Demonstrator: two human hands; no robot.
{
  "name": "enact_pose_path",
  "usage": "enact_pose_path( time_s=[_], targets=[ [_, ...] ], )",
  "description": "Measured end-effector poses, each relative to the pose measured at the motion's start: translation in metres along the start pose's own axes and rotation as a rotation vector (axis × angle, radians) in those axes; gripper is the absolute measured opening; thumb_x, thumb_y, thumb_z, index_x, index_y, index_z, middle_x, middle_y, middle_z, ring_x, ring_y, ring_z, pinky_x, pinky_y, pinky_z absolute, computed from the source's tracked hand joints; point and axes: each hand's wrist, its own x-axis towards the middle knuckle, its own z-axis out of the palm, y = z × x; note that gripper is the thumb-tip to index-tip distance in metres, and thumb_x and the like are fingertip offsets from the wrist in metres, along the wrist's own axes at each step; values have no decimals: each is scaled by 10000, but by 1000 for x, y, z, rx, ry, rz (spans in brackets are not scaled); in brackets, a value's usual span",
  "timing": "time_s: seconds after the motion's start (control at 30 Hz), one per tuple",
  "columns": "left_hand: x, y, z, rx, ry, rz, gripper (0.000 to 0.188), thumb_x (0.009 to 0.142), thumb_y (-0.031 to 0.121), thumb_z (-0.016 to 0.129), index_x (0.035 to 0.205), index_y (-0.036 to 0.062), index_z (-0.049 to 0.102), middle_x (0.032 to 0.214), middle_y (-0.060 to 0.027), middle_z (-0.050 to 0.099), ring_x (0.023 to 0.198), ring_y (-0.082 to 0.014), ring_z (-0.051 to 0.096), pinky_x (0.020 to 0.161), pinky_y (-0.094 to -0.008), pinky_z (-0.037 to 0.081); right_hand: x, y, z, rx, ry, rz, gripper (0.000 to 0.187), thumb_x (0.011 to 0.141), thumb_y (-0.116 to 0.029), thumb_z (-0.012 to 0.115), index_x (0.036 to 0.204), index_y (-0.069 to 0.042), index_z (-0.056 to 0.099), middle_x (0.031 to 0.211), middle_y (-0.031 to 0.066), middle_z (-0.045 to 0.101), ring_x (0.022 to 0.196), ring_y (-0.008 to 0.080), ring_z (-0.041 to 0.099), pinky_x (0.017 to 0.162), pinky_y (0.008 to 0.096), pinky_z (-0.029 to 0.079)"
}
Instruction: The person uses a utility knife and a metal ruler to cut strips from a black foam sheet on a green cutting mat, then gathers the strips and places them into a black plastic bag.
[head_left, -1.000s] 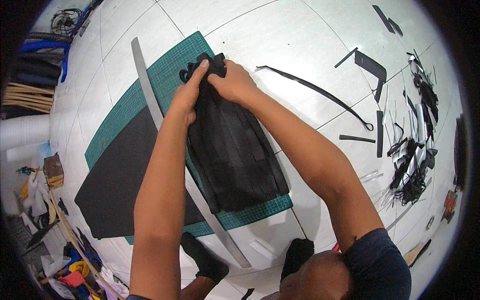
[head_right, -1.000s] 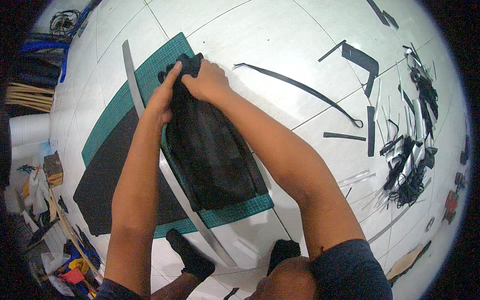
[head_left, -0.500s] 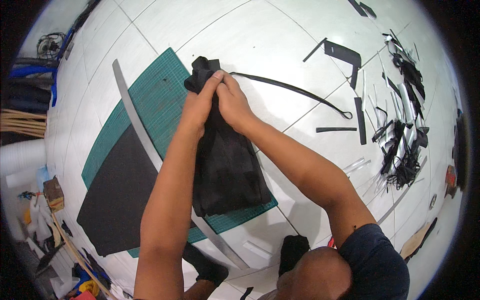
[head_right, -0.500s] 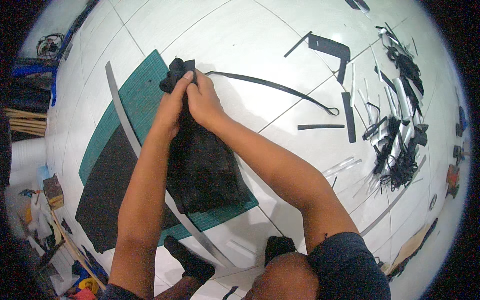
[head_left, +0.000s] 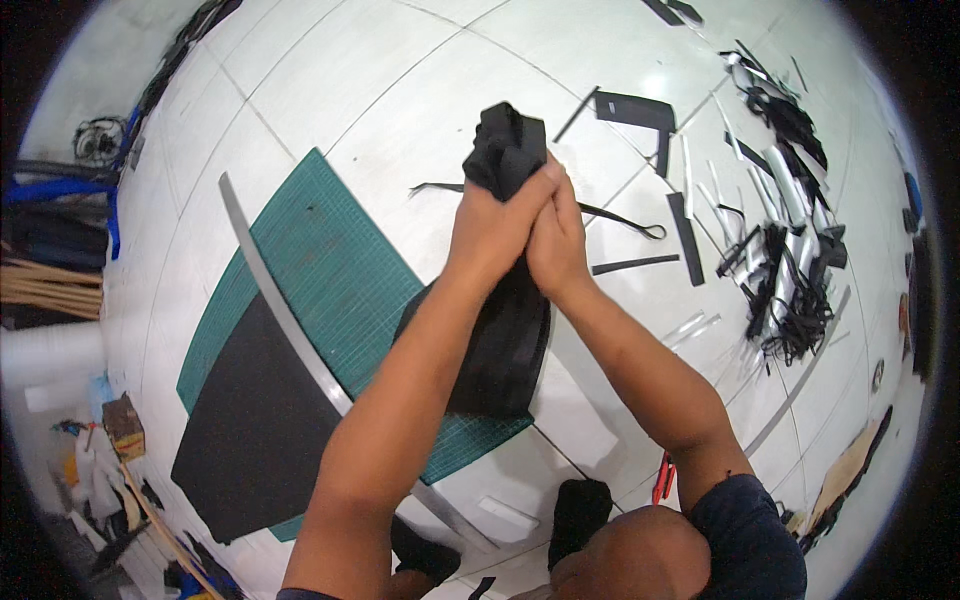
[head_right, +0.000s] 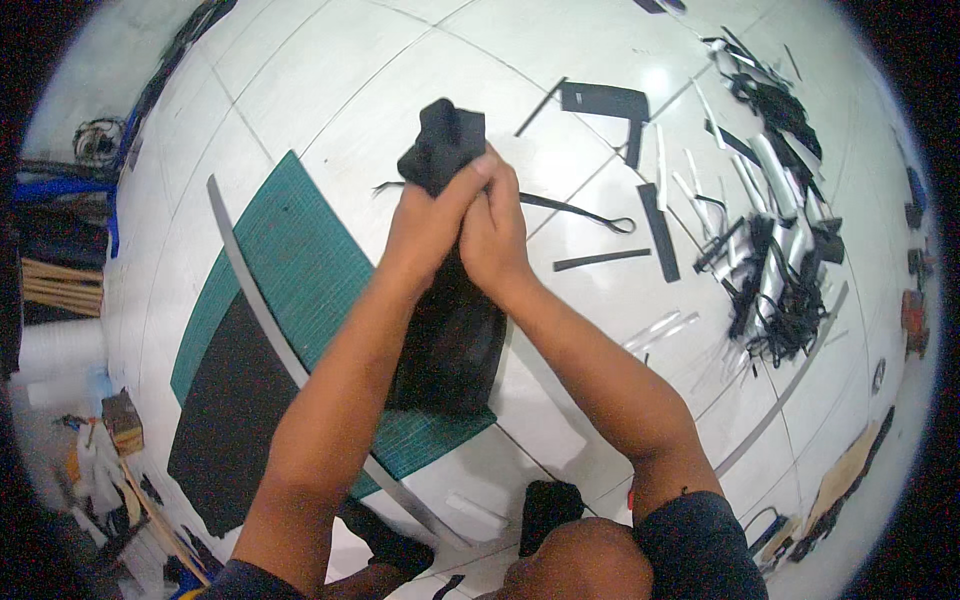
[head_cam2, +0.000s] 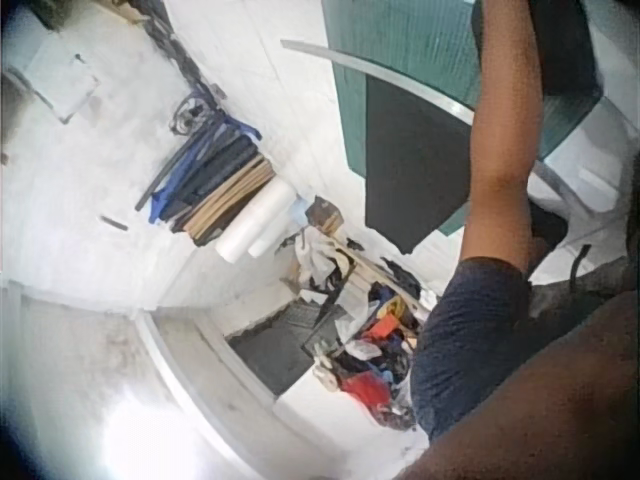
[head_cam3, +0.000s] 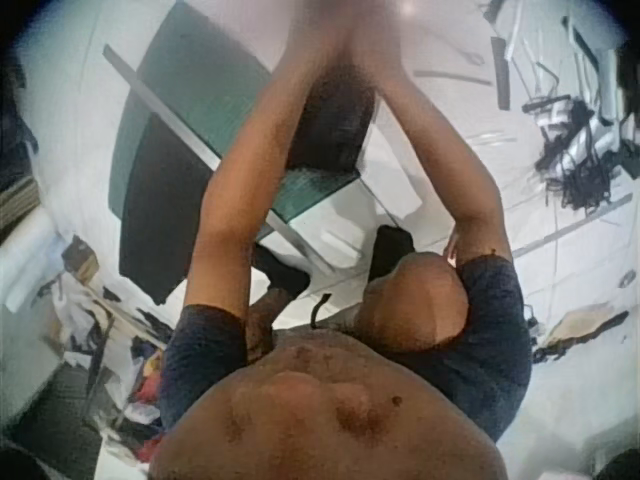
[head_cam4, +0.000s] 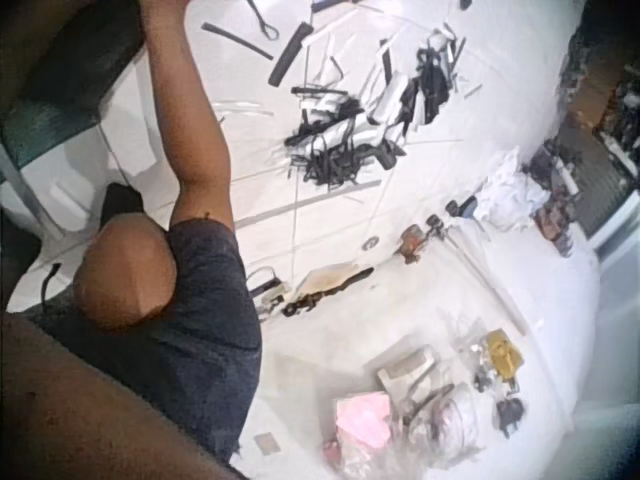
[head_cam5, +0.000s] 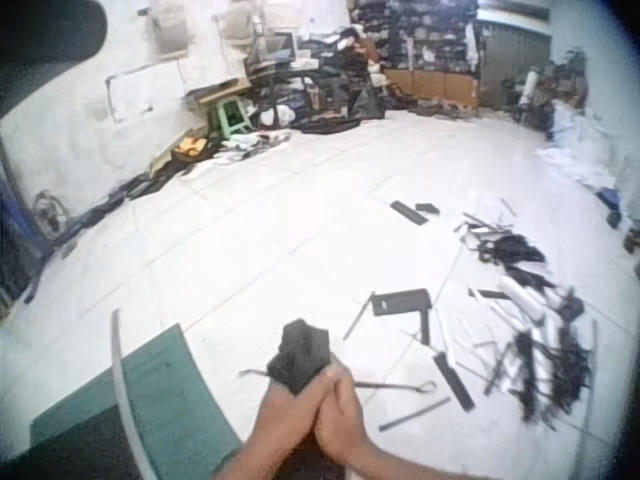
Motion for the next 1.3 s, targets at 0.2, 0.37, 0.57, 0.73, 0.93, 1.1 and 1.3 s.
enact_pose_path(
  time_s=[0.2, 0.37, 0.57, 0.73, 0.93, 1.1, 1.3],
  targets=[
    [80, -9, 27, 28, -225, -333, 688, 855, 552, 723, 1195, -38, 627, 1073, -132, 688, 914, -212, 665, 788, -324, 531, 72, 32, -42, -155, 113, 148, 517, 989, -247, 415, 1386, 78, 471, 1356, 303, 543, 1304, 405, 504, 1120, 413, 358],
    [104, -23, -10, 56, -133, -446, 916, 827, 650, 669, 1285, -138, 576, 1229, -234, 650, 1083, -309, 643, 946, -357, 487, 79, 21, -74, -655, 39, 63, 484, 913, -225, 503, 1294, 60, 593, 1331, 303, 562, 1255, 439, 527, 1084, 463, 405],
    [87, -53, -90, 621, -60, -23, 392, 912, 210, 556, 1216, -13, 664, 1157, -225, 669, 1026, -355, 658, 935, -419, 510, 28, -28, -132, -1295, -70, -102, 373, 868, -251, 623, 1192, -77, 687, 1143, 165, 636, 1115, 318, 586, 951, 468, 433],
    [66, -77, -110, 953, -216, 472, 313, 837, 61, 656, 1141, 18, 715, 1113, -212, 674, 1069, -367, 636, 973, -419, 497, -10, -19, -151, -1522, -81, -209, 287, 856, -223, 694, 1120, -112, 721, 1099, 91, 641, 1118, 269, 564, 973, 436, 383],
    [61, -73, -104, 1055, -207, 384, 155, 879, 92, 650, 996, 13, 715, 1006, -198, 653, 1011, -388, 613, 864, -453, 503, -2, -4, -154, -1391, -151, -228, 130, 898, -188, 667, 986, -101, 705, 1047, 42, 638, 1069, 247, 562, 928, 437, 378],
    [61, -73, -110, 1254, -239, 533, 172, 938, 127, 555, 987, -15, 638, 934, -231, 643, 929, -424, 617, 809, -496, 492, 0, -10, -142, -1436, -196, -269, 106, 953, -183, 581, 966, -88, 626, 907, 113, 661, 887, 318, 639, 867, 474, 444],
    [50, -48, -110, 1193, -247, 242, 189, 952, 116, 489, 1009, -18, 610, 922, -293, 666, 900, -473, 643, 804, -548, 493, -4, -19, -139, -1291, -359, -16, 167, 962, -192, 570, 987, -32, 612, 921, 142, 678, 880, 367, 670, 733, 483, 525]
  ],
)
